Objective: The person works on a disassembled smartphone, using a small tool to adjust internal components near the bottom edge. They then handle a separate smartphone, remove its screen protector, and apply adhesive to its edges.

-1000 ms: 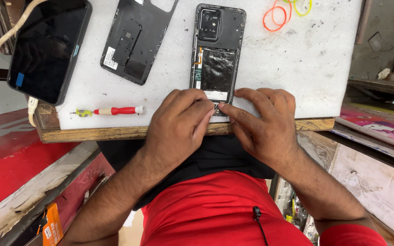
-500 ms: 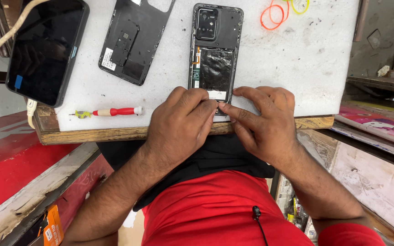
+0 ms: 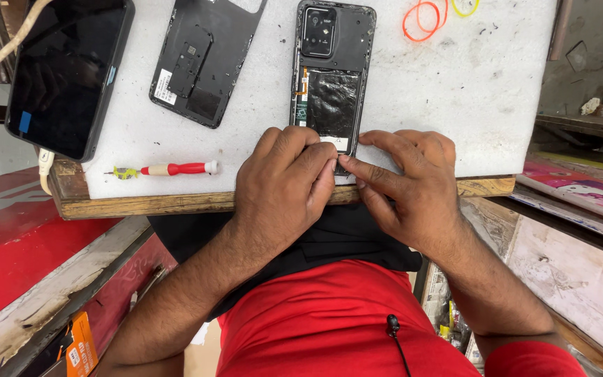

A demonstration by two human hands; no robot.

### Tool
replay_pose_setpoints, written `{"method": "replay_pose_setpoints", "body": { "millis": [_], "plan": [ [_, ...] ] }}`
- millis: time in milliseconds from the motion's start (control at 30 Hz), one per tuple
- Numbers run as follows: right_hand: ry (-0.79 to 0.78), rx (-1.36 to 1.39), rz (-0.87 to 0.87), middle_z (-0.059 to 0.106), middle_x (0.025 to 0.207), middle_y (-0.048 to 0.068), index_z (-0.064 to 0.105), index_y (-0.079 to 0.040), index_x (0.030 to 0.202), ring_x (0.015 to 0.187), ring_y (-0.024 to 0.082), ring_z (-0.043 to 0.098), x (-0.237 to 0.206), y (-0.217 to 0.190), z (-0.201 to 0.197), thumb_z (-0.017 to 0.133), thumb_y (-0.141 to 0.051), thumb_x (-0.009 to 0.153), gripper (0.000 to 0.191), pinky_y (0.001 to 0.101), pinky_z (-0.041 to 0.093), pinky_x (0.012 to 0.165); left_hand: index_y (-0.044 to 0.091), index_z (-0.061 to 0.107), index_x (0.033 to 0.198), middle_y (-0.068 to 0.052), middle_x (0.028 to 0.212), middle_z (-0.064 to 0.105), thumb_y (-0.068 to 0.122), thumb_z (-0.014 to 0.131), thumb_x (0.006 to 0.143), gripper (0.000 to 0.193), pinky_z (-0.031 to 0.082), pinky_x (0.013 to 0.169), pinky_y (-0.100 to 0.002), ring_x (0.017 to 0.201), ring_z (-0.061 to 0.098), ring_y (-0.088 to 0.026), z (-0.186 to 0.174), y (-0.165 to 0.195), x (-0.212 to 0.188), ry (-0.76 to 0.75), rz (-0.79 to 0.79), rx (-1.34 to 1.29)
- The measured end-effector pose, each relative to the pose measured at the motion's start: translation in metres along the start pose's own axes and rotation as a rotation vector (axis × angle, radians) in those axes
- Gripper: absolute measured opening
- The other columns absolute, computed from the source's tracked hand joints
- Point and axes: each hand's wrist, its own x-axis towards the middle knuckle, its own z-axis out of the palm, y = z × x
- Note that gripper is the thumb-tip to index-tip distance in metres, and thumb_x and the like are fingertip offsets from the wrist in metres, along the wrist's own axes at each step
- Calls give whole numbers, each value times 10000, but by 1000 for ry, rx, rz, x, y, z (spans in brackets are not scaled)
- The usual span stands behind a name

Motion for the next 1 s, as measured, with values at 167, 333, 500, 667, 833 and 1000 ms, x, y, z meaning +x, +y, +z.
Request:
{"method": "replay_pose_setpoints", "body": {
  "millis": [167,333,500,667,833,1000],
  "plan": [
    [9,-29,-23,651,1325,55,786,-198,1233,1149,256,555,0,0,1,801,-105,808,435,448,363,997,50,722,1047,-40,970,597,81,809,876,195,508,649,-306,842,568,-183,6,4,2,17,-19,17],
    [28,-69,0,643,1336,56,775,-198,1242,1154,258,561,-3,-7,0,808,-112,846,407,452,389,1002,50,708,1043,-47,980,605,76,796,876,191,523,699,-346,874,584,-215,0,10,4,6,-44,-33],
    [61,-85,20,635,1339,44,762,-208,1259,1164,277,568,-9,-5,-3,805,-104,848,426,463,394,1027,7,701,1137,-78,1059,632,62,773,913,242,570,788,-357,948,623,-235,-12,17,4,-65,-32,-65],
    [56,-71,16,632,1352,41,761,-208,1255,1156,265,566,-10,-4,-3,813,-113,849,420,461,390,1019,-9,707,1117,-90,1028,632,68,791,913,234,568,750,-342,920,622,-239,-9,22,2,-78,-5,7],
    [52,-44,28,633,1352,42,759,-215,1262,1158,264,564,-12,-2,-5,804,-110,839,439,459,381,1023,-29,699,1113,-100,1017,625,32,768,944,193,564,743,-332,919,613,-240,-1,24,1,-80,8,58],
    [42,-14,49,645,1359,56,766,-208,1258,1169,264,567,-12,-1,-6,797,-104,848,424,453,368,1023,-15,691,1103,-99,1019,621,55,758,944,187,560,775,-361,926,595,-254,6,25,-1,-35,-14,44]
  ]
}}
